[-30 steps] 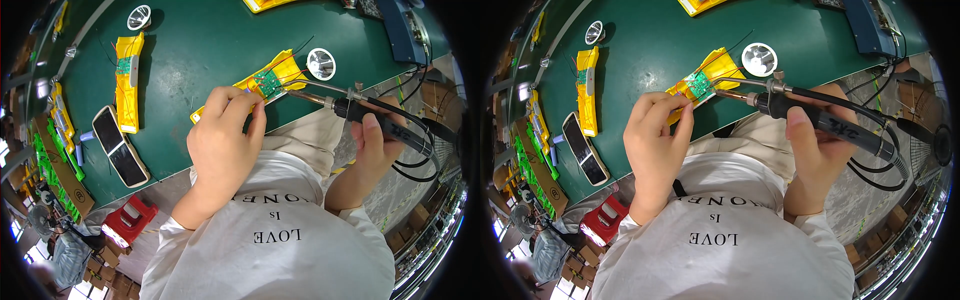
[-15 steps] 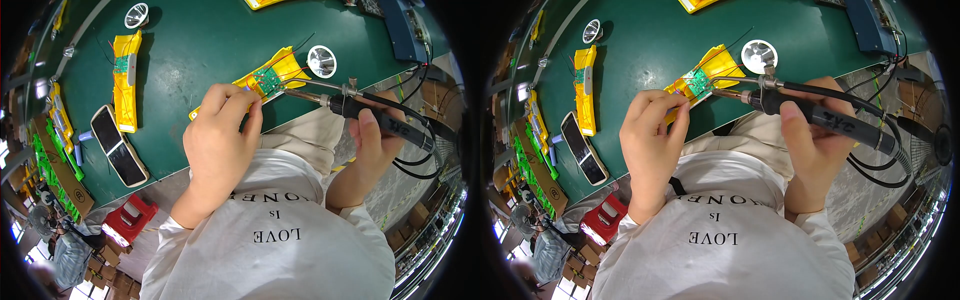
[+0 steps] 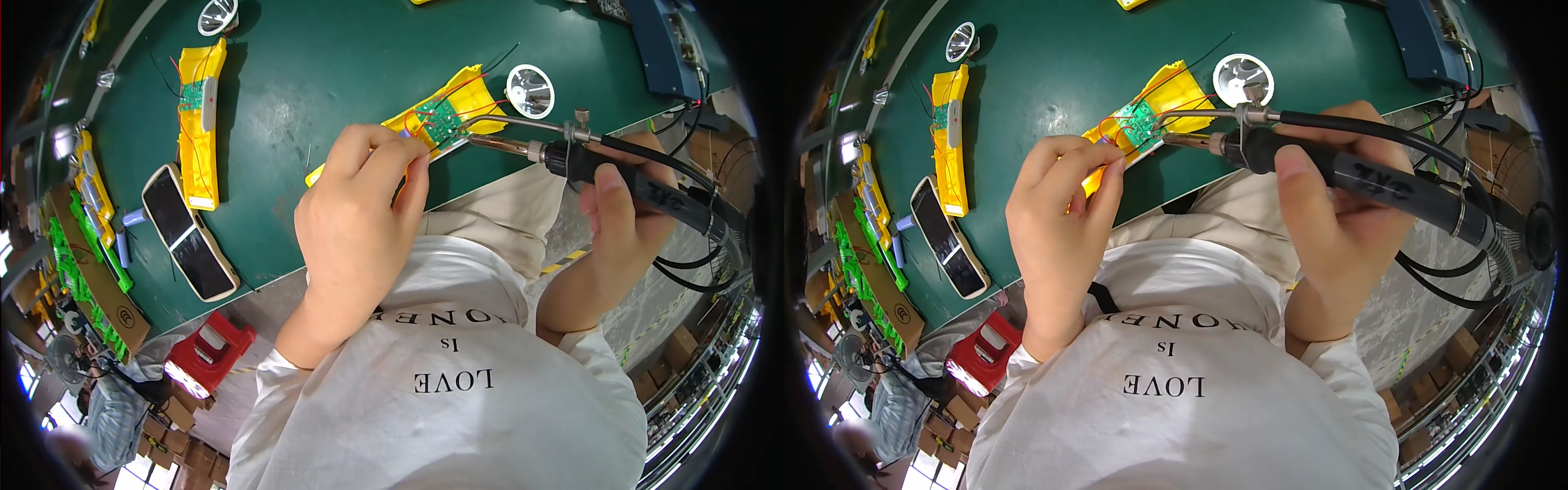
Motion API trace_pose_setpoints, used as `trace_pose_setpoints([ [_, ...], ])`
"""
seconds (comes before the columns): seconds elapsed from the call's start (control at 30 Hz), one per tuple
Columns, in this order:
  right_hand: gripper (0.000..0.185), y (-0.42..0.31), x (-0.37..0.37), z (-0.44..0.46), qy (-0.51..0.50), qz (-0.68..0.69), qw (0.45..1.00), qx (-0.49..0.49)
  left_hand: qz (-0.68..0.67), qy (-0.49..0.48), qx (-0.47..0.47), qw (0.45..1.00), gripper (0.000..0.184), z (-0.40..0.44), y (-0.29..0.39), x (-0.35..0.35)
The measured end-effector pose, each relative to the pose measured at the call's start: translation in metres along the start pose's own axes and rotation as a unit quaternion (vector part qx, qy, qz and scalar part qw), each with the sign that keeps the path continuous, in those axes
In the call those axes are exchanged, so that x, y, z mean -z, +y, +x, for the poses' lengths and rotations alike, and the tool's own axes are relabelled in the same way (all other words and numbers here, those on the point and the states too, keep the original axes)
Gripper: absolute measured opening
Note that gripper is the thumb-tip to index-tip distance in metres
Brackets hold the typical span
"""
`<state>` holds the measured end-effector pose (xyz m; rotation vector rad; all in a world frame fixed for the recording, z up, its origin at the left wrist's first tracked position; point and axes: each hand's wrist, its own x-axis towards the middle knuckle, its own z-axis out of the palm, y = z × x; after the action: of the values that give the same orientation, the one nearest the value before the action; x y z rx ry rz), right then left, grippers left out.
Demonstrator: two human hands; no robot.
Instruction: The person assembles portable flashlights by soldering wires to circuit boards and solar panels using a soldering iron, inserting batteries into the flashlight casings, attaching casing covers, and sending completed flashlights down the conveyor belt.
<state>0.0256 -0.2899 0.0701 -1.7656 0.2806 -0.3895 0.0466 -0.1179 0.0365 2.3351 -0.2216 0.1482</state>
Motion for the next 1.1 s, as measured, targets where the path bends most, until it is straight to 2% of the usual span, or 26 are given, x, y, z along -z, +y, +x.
trace_pose_setpoints([
  [0.1, 0.014, 0.0007, 0.0000, 0.0004, -0.001, 0.020, 1.000, 0.008, 0.032, -0.019, 0.003, 0.999, 0.007, 0.0000, 0.0007, 0.0024],
  [0.4, 0.014, -0.0007, -0.0004, 0.0022, -0.008, 0.018, 1.000, 0.015, 0.000, -0.001, 0.001, 1.000, 0.012, -0.0002, 0.0000, -0.0001],
  [0.5, 0.014, -0.0024, -0.0010, 0.0026, -0.006, 0.000, 1.000, 0.008, 0.038, -0.016, -0.007, 0.999, 0.008, 0.0006, 0.0000, 0.0020],
  [1.1, 0.014, -0.0037, -0.0006, 0.0046, -0.024, 0.013, 1.000, 0.015, 0.027, -0.024, -0.004, 0.999, 0.008, 0.0008, -0.0014, 0.0025],
])
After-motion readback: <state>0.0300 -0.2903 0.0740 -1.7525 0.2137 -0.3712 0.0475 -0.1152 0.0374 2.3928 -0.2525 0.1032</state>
